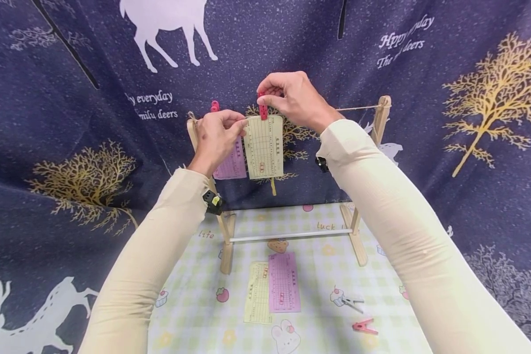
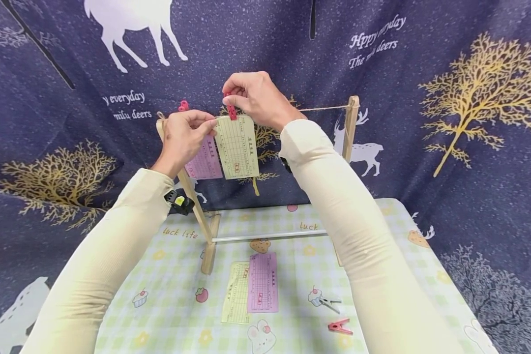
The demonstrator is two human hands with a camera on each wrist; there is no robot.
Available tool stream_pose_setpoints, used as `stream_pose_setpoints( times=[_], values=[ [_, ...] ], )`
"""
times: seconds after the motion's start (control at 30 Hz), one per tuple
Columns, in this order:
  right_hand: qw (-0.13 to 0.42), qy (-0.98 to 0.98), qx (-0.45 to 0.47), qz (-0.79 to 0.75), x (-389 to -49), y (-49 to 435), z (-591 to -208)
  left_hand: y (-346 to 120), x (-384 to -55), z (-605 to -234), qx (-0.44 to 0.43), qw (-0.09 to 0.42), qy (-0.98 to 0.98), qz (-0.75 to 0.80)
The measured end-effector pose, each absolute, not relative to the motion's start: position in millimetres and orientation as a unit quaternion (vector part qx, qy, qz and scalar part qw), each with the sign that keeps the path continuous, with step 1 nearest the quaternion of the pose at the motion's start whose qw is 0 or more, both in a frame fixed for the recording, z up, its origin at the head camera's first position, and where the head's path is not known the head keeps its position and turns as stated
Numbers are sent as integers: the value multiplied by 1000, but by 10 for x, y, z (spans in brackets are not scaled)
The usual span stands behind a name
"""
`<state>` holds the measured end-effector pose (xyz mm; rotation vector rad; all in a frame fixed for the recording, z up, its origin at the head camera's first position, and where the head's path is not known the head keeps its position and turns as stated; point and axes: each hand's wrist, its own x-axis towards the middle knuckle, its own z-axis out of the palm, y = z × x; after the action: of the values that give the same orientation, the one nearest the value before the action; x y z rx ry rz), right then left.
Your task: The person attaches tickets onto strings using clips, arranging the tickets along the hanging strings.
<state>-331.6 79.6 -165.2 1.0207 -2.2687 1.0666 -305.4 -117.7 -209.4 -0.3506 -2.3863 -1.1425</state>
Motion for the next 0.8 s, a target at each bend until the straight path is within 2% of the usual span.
stream_pose_setpoints(
  times=[0.8],
  values=[
    [230, -816, 373, 376, -3371, 794, -1832, -1141, -3070, -2147, -127, 246, -866, -416]
  ],
)
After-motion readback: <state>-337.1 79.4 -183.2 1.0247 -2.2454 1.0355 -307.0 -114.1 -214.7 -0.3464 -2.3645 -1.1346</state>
